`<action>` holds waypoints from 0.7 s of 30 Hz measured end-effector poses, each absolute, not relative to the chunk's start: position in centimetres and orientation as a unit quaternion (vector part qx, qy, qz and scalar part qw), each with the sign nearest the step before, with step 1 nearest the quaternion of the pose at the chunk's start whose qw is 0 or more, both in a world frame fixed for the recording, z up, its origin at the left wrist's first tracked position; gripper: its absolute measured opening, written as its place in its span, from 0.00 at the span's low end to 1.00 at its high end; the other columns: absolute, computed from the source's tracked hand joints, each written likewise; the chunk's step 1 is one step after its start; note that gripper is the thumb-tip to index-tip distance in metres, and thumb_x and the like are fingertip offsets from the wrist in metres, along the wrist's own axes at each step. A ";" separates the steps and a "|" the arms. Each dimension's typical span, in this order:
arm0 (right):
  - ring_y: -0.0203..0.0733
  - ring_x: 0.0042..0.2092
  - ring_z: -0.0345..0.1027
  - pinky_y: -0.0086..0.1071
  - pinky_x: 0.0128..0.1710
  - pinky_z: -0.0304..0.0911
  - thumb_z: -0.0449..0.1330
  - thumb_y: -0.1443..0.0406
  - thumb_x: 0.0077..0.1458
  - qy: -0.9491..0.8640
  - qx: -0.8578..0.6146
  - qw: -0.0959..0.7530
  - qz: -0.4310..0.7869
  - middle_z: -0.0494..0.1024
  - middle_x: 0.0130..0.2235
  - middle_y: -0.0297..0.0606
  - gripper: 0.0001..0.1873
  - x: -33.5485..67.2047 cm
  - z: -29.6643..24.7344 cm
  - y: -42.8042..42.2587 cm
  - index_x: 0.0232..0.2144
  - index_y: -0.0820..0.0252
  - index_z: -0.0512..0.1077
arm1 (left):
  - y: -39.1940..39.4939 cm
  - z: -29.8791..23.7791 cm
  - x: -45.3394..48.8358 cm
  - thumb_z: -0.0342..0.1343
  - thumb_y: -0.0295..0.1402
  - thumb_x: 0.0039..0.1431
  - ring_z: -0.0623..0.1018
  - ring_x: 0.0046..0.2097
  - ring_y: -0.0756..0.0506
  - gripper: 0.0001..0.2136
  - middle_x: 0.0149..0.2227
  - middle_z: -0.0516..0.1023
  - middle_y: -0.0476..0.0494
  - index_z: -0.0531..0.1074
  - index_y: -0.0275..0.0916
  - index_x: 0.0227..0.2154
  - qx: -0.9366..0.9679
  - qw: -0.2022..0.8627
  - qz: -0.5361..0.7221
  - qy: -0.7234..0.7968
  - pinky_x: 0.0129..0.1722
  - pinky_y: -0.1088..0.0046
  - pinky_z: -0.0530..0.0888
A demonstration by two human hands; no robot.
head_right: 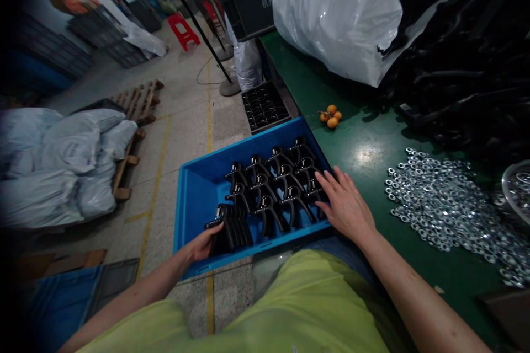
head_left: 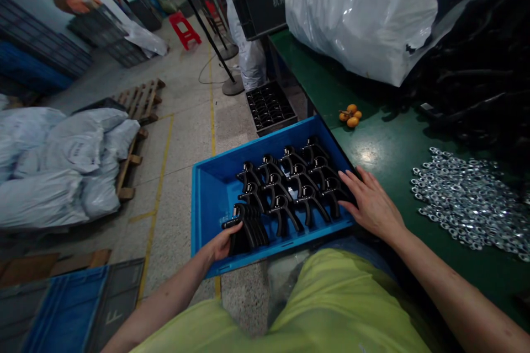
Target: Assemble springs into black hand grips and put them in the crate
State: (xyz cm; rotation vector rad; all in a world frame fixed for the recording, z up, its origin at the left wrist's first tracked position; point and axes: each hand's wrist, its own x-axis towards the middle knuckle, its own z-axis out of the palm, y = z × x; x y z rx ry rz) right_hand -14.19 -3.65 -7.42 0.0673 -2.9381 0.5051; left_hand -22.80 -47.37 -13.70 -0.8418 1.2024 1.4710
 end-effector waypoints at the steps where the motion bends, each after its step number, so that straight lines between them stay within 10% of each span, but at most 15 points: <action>1: 0.49 0.66 0.33 0.51 0.62 0.43 0.53 0.58 0.56 -0.982 0.023 0.081 0.169 0.57 0.63 0.43 0.35 -14.2 -7.4 -3.7 0.64 0.56 0.47 | -47.3 -13.1 -23.3 0.60 0.43 0.50 0.78 0.43 0.39 0.21 0.38 0.80 0.37 0.71 0.35 0.45 -0.344 0.517 0.601 0.503 0.47 0.63 0.72; 10: 0.51 0.66 0.36 0.51 0.61 0.46 0.54 0.59 0.57 -0.982 0.033 0.091 0.160 0.60 0.61 0.46 0.34 -14.2 -7.3 -3.5 0.63 0.60 0.50 | -45.3 -12.8 -26.6 0.61 0.48 0.45 0.78 0.34 0.41 0.22 0.31 0.80 0.40 0.73 0.33 0.34 -0.339 0.585 0.514 0.528 0.39 0.66 0.73; 21: 0.51 0.66 0.34 0.51 0.61 0.45 0.54 0.60 0.56 -0.985 0.036 0.085 0.147 0.60 0.61 0.46 0.35 -14.3 -7.4 -3.5 0.63 0.60 0.49 | -47.1 -20.4 -22.3 0.65 0.49 0.39 0.74 0.51 0.39 0.28 0.45 0.77 0.37 0.72 0.35 0.42 -0.257 0.507 0.548 0.613 0.53 0.64 0.67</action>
